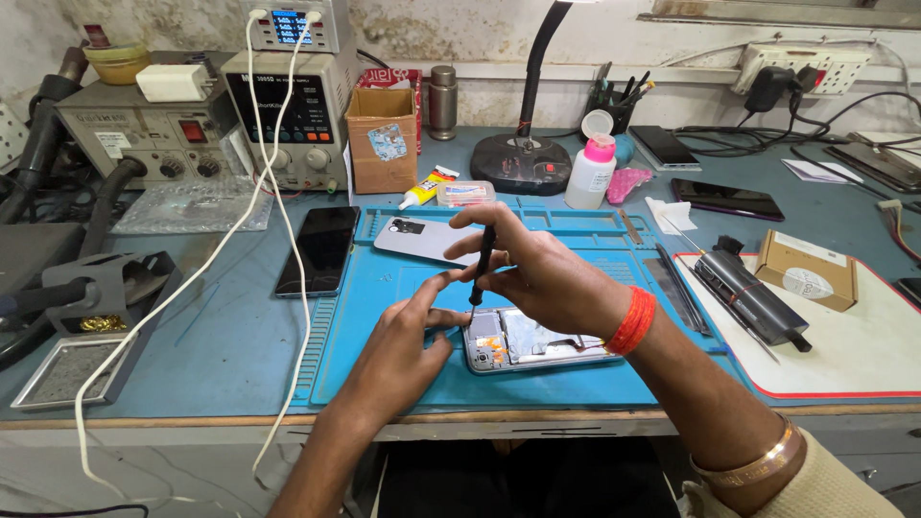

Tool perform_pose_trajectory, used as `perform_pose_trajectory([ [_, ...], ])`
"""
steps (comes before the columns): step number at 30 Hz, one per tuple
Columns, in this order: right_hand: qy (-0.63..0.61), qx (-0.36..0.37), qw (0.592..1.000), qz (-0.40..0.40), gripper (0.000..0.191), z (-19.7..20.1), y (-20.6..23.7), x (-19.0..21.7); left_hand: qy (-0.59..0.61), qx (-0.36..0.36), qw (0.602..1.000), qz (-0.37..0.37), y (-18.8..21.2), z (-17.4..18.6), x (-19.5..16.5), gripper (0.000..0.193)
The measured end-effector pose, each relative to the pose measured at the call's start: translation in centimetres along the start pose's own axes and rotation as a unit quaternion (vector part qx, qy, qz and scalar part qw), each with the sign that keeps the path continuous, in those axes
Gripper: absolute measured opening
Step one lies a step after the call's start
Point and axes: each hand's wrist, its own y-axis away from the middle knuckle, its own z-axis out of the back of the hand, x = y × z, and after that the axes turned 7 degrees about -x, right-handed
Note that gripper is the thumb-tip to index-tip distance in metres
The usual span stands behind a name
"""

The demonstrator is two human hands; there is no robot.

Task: The person works on a smartphone at a repair bench, prying open its back cover and using a screwdriver to work on the internal components. They briefly handle another phone, then continue unscrewing the opened device, reattach the cover, and hold up the phone at the end.

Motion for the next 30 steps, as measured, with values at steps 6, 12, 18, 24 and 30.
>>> perform_pose_trajectory([
  [6, 0.164, -0.007, 0.973, -0.161, 0.053, 0.1, -0.4, 0.6, -0.019, -0.029, 0.999, -0.025, 0.0, 1.4, 0.3, 0.056],
  [12, 0.014, -0.022, 0.996, -0.080, 0.046, 0.0, -0.7, 1.2, -0.094, -0.047, 0.994, -0.007, -0.3, 3.9, 1.7, 0.037],
  [18, 0.247, -0.011, 0.951, -0.184, 0.039, 0.4, -1.0, 1.4, -0.193, -0.006, 0.980, 0.043, 0.4, 5.6, 2.2, 0.022],
  [24, 0.073, -0.028, 0.995, -0.065, 0.034, 0.4, -0.4, 0.6, -0.193, 0.057, 0.978, 0.060, 1.8, 6.4, 1.9, 0.026],
  [30, 0.095, -0.039, 0.987, -0.125, 0.036, 0.1, -0.3, 0.3, -0.239, 0.056, 0.968, 0.048, 1.7, 5.8, 1.8, 0.023],
])
